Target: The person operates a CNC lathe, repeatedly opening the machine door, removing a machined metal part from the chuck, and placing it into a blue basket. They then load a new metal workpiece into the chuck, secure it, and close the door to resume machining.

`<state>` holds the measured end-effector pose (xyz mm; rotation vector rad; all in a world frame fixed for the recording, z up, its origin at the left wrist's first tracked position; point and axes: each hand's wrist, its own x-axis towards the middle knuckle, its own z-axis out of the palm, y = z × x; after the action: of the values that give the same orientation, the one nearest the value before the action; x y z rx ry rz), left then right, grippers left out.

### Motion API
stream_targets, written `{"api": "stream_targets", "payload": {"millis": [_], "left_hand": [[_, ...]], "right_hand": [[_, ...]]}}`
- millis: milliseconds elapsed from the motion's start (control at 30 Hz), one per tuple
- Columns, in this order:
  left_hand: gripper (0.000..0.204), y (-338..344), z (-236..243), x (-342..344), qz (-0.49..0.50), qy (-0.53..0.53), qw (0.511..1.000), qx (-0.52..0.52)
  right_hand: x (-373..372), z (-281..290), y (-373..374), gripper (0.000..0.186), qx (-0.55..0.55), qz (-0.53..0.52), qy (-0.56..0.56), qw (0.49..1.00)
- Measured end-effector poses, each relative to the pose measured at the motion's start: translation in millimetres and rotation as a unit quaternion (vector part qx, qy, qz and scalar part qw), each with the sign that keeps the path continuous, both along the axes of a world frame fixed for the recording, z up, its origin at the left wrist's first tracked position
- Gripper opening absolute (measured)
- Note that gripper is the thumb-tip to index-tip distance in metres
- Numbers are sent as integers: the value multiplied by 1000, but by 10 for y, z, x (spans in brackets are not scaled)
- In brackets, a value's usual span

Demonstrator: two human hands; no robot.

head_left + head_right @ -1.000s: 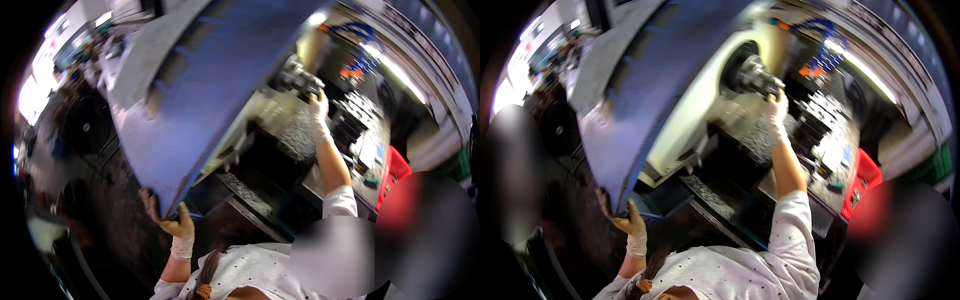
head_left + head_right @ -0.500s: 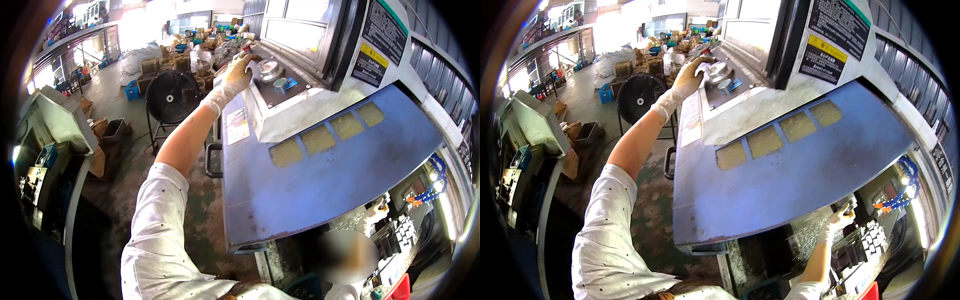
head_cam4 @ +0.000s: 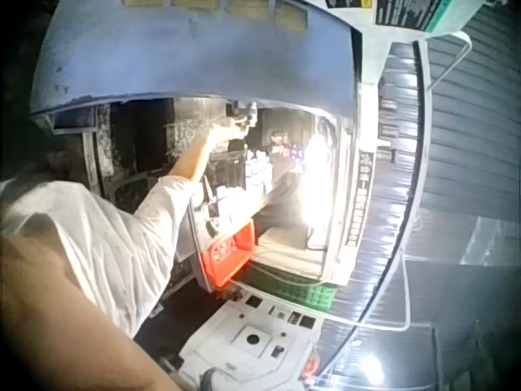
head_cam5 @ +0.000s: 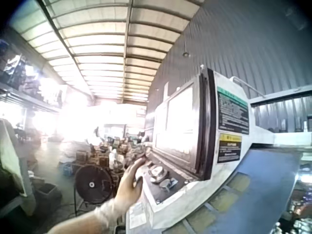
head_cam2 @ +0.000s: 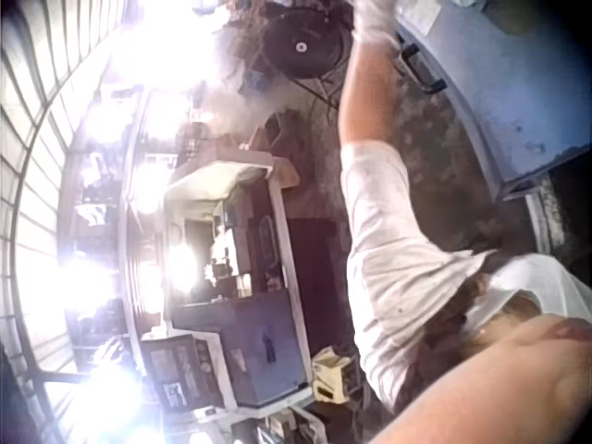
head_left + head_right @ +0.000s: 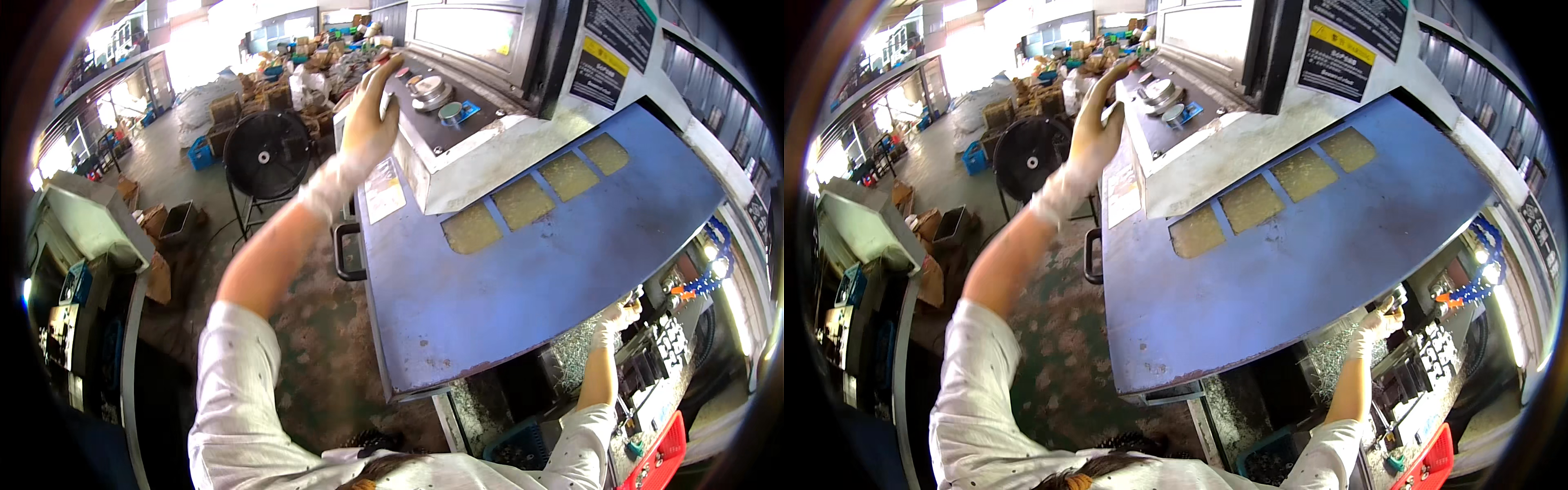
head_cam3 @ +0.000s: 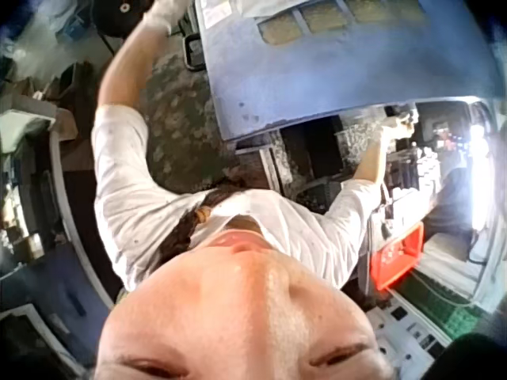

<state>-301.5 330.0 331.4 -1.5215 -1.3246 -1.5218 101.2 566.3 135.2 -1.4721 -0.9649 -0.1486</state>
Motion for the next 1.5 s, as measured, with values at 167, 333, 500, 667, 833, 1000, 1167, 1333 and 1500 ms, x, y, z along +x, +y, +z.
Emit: {"api": "stream_targets", "payload": {"millis": [167,333,500,667,833,1000,1167,1333,1500], "left_hand": [[65,-180,19,884,105,79,977,-169],[59,-214,101,763,120,126,962,-211],[37,-857,-503,335,-11,-129,990,-56],[42,-2036,-3248,674,-75,-605,742,-278],[35,-2451,-4648,2876,-250,-317,490,-773],[30,-2918,-4552,5422,-463,106,257,-842],[25,-3543,-4244,7502,-538,372,153,-741],[23,-4395,-4002,9115,-596,418,167,-665],[24,-5787,-3521,10543,-649,434,227,-581]], "right_hand": [[147,301,-257,30,-62,63,-8,996],[-252,534,-906,22,26,368,223,902],[-291,157,-2525,30,12,541,-209,814],[1336,-735,-4940,27,-269,378,-8,886],[2827,-1234,-7458,20,-442,-71,140,883],[3605,-516,-8977,21,-376,-255,191,870],[3690,-348,-9595,20,-234,-370,267,859],[4237,-455,-10610,21,-84,-465,323,820],[4495,-822,-11697,22,-106,-610,379,688]]}}
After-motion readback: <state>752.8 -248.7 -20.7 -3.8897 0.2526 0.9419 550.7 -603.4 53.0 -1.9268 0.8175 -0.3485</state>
